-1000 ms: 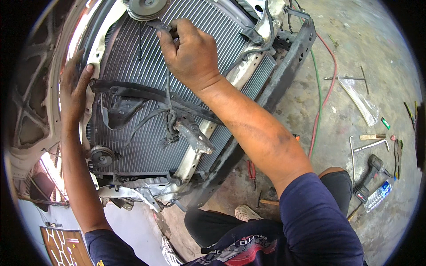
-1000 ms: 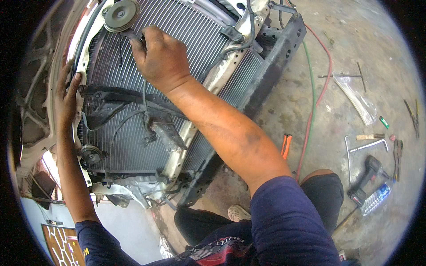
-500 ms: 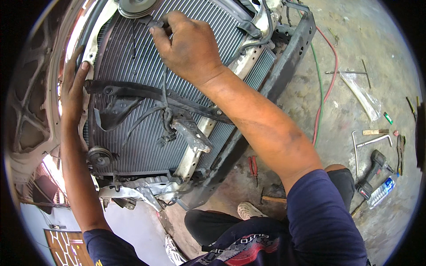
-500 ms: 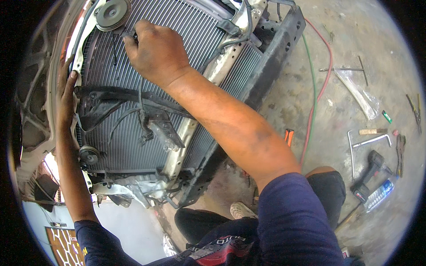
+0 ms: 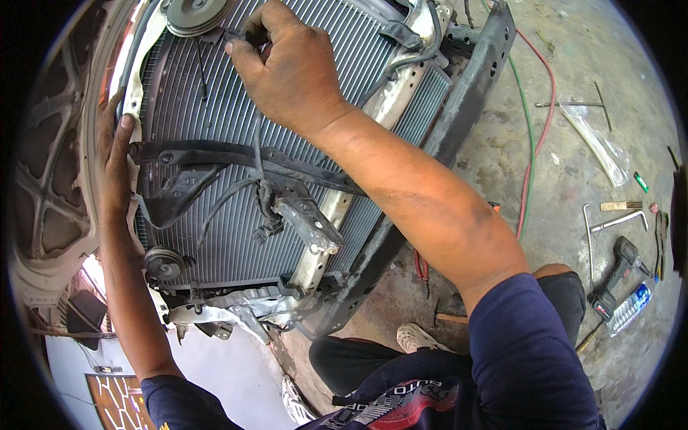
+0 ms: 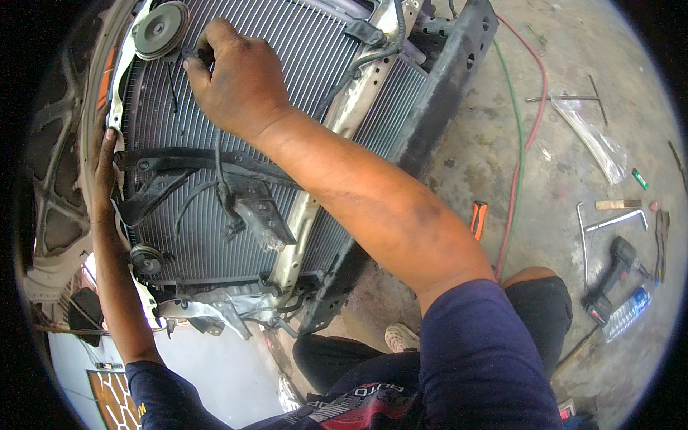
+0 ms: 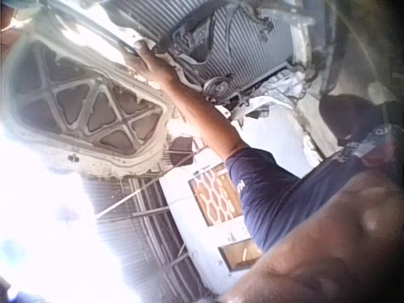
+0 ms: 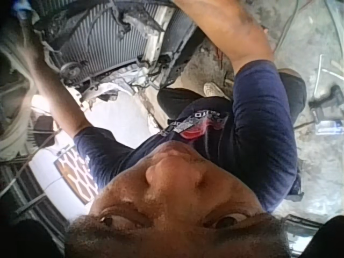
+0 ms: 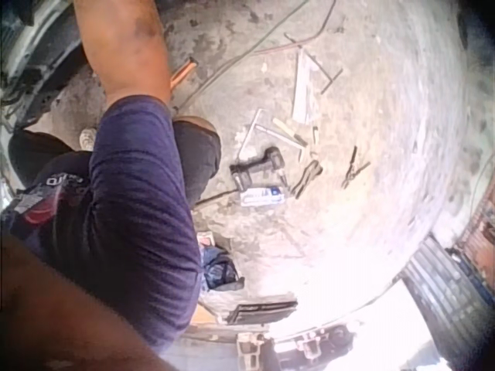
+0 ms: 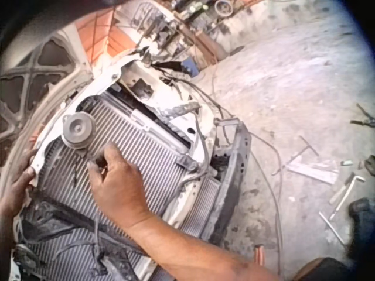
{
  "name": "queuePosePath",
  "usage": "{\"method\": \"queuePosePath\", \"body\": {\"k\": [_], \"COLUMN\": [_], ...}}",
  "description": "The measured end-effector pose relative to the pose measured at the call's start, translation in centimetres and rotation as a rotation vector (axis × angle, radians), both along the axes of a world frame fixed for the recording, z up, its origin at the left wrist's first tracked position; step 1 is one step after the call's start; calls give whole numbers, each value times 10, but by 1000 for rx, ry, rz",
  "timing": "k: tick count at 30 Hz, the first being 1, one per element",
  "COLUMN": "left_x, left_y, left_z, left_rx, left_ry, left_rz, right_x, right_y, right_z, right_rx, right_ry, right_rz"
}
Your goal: The person attaches a metal bracket and a horn to the front radiator assembly of a car. They connect electrical wiring by hand and use a power drill to secure a fastener.
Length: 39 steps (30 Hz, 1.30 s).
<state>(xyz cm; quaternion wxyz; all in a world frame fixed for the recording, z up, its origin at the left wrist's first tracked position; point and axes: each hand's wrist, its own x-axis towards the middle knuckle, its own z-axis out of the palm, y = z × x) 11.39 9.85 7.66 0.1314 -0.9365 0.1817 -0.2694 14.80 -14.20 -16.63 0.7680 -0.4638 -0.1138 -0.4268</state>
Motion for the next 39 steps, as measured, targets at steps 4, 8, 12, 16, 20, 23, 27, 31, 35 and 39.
{"method": "queuePosePath", "body": {"k": [4, 8, 12, 16, 20, 23, 27, 31, 35, 39], "left_x": [-3, -3, -3, -7, -7, -8, -7, -7, -7, -7], "left_y": [-10, -15, -10, -13, -9, -13, -13, -13, -22, -12], "left_z": [-7, -8, -5, -8, -5, -3, -7, -8, -12, -6], "left_rx": [-37, -55, -45, -50, -20, 14, -58, -32, -67, -94], "left_ry": [3, 25, 10, 5, 26, 33, 15, -20, 15, 54], "left_rz": [10, -9, 14, 28, -6, 13, 23, 47, -6, 19], "right_x": [4, 15, 5, 0, 10, 13, 15, 13, 8, -9], "right_y": [4, 7, -1, -21, -23, -16, -3, -5, -4, -34], "right_z": [-4, -6, -7, -23, -33, -25, -4, -4, -2, 7], "right_rx": [61, 90, -40, -106, -72, 12, 85, 9, 87, 115], "right_ry": [-9, -66, -67, 28, -22, -102, -141, -118, -103, -35], "right_rz": [8, -103, 134, 360, 242, 94, -37, -63, 23, 479]}}
